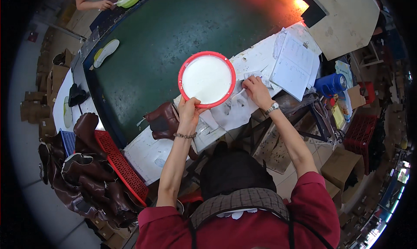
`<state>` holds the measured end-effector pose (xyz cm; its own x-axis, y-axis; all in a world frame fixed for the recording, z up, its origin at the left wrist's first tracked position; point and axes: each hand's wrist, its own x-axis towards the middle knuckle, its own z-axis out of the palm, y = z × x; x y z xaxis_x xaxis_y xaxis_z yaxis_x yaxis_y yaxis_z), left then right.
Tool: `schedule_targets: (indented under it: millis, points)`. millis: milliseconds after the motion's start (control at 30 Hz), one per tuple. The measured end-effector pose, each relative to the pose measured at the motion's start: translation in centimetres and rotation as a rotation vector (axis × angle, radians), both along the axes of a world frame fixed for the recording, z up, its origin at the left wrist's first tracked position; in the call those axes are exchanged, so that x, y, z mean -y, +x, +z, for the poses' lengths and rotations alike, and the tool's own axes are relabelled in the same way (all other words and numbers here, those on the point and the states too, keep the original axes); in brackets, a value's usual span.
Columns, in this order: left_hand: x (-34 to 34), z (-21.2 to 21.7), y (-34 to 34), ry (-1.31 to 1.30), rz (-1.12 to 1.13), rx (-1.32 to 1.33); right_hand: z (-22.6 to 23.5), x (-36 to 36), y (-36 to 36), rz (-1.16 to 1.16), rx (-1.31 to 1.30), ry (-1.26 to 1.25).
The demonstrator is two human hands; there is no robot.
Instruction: The person pours a white liquid from a large container into a red bowl, then uses a brush to apply the liquid to the inner edges of brown shoe uppers. The person handles several shoe uppers one at a time, applying the liquid along the seams and placing them back in a red basket.
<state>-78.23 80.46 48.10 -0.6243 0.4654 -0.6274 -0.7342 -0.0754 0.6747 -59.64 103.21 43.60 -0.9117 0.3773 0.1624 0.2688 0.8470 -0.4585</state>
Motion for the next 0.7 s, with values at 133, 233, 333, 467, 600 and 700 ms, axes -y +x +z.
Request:
schedule_targets:
  millis: [133, 233, 333, 467, 600, 700]
  points:
    - [-1.0, -0.5, 0.2, 0.012, 0.02, 0.002, 1.0, -1.2, 0.9, 0.016, -0.11, -0.168]
    - [-1.4, -0.9, 0.5, -0.001, 0.01, -0.001, 1.5, -1.4, 1.9, 0.011, -0.109, -0.216]
    - [-2.5, -0.9, -0.1, -0.008, -0.001, -0.005, 3.2, -2.0, 1.6, 0.033, -0.207, -0.057]
    - [-3.3, -1.0, -0.6, -0.02, 0.005, -0.002, 4.7, -1.9, 1.1, 0.204, -0.158, -0.049]
    - [-4.6, -0.6, -1.3, -0.036, 0.029, -0.01, 1.9, 0.8, 1.2, 0.467, -0.027, -0.216]
    - [-4.8, 0.1, -1.1, -0.055, 0.064, -0.016, -0.5, 1.9, 1.2, 0.589, 0.02, -0.27]
